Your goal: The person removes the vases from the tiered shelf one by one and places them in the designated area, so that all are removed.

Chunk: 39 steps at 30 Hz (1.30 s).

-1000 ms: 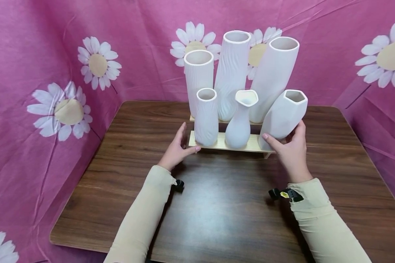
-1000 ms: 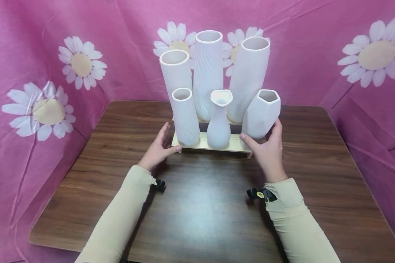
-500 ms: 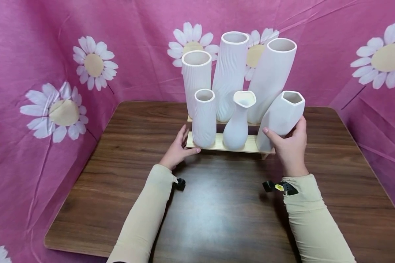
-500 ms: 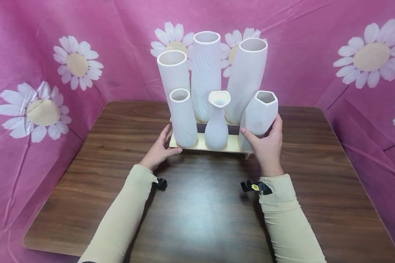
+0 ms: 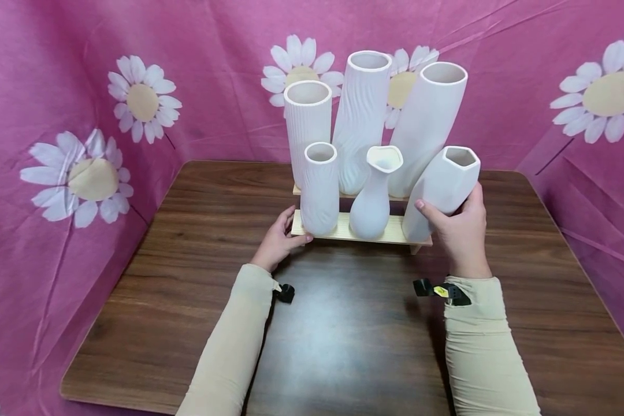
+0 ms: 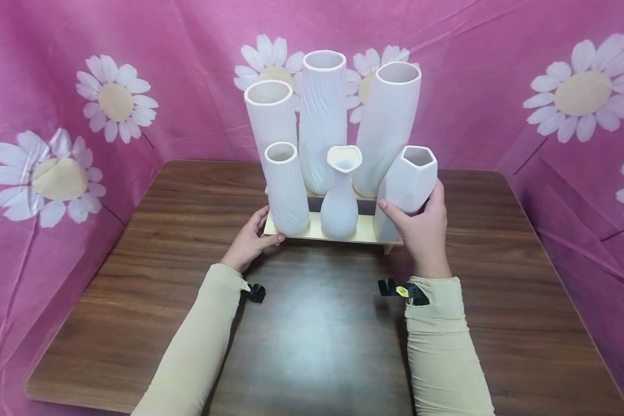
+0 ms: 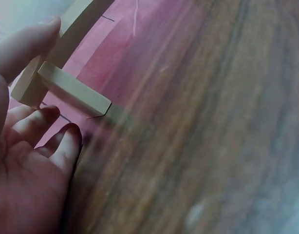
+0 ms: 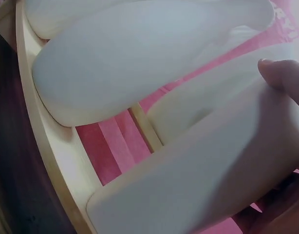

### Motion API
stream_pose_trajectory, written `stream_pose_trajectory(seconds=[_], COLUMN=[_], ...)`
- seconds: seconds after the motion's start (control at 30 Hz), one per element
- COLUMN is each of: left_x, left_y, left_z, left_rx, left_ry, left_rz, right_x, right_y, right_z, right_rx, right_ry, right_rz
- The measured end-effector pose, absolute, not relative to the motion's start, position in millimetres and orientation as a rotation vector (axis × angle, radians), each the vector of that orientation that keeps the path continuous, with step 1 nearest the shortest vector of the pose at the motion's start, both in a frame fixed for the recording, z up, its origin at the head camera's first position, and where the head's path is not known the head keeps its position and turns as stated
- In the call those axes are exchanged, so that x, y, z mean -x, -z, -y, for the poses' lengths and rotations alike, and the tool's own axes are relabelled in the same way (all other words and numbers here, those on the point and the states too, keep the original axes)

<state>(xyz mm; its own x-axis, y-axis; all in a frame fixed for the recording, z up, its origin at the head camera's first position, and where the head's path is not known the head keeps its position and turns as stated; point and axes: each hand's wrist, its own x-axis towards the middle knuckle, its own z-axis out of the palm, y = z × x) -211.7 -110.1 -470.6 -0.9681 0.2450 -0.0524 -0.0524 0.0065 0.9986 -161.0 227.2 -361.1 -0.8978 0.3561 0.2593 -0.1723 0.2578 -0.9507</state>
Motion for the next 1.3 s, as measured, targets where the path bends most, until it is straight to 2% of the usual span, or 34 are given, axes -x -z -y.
stream_pose_trajectory(seconds=[0.63, 1.3], left_x=[210.4, 213.6], left_y=[469.8, 472.8], left_z=[115.1, 113.8], left_rx=[-0.196, -0.185], left_ry=[-2.043, -2.046], left_rz=[-2.087, -2.083], right_x=[154.1, 156.4], right_y=[362.5, 361.1], right_z=[-239.1, -243.4], right_rx=[0.102, 0.095], right_ry=[-1.684, -1.856], right_rz=[2.248, 1.977])
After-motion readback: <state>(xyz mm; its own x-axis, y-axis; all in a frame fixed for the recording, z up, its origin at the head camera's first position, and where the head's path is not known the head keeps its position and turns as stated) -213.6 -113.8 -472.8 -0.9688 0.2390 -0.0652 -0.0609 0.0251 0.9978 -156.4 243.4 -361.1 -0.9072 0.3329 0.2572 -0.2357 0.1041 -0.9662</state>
